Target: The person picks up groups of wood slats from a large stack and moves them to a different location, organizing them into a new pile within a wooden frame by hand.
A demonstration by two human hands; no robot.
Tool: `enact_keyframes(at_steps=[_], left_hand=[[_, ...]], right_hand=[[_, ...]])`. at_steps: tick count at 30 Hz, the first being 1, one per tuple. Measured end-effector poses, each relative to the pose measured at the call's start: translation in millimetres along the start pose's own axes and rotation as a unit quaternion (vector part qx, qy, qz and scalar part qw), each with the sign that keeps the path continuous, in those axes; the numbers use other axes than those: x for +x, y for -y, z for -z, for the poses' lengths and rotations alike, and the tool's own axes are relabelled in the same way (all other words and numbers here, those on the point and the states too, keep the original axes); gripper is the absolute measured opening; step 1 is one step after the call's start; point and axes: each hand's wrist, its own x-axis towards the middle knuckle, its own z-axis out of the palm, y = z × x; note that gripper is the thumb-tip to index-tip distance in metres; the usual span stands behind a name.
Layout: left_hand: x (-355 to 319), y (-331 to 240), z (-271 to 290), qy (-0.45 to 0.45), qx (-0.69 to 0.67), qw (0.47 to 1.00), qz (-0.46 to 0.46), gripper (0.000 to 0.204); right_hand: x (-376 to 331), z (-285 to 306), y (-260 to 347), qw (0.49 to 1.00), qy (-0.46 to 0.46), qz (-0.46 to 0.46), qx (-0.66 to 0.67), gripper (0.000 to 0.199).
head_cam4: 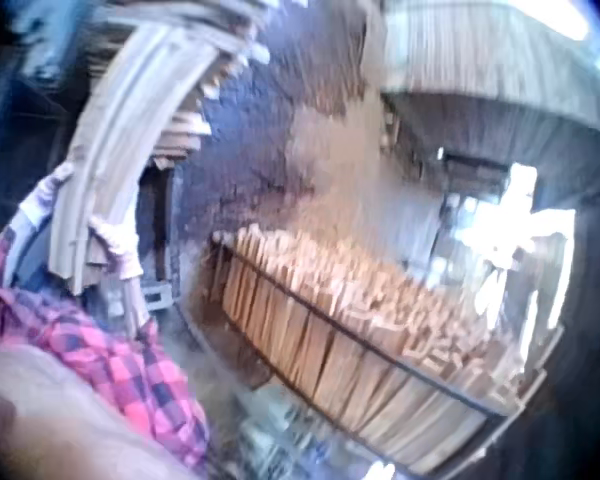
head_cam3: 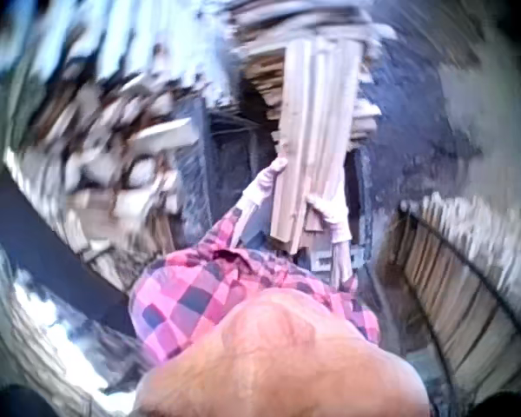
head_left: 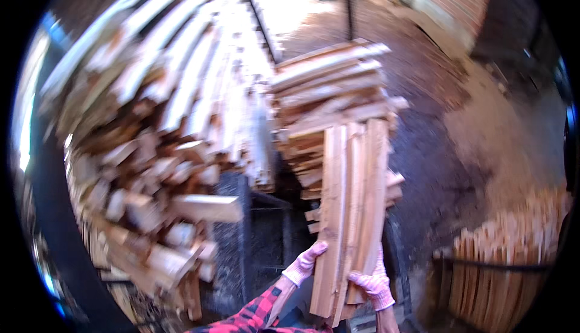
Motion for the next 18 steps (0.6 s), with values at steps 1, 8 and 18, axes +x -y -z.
enact_keyframes(at_steps=[1, 8, 18], left_hand=[[-18.0, -11.1, -16.5, 0.030, -0.004, 1.000, -0.010, 0.064], [-158.9, -72.6, -98.9, 0.097, 0.068, 0.942, -0.315, 0.083], [-367.9, -170.6, -189.2, -0.168, 0.045, 0.638, -0.750, 0.083]], right_hand=[[-4.4, -5.2, 14.3, 0.999, 0.026, 0.034, -0.033, 0.128], [-32.4, -101.8, 143.0, 0.940, 0.209, 0.174, -0.206, 0.138], [-54.9, -398.1, 288.2, 0.646, 0.534, 0.344, -0.424, 0.121]])
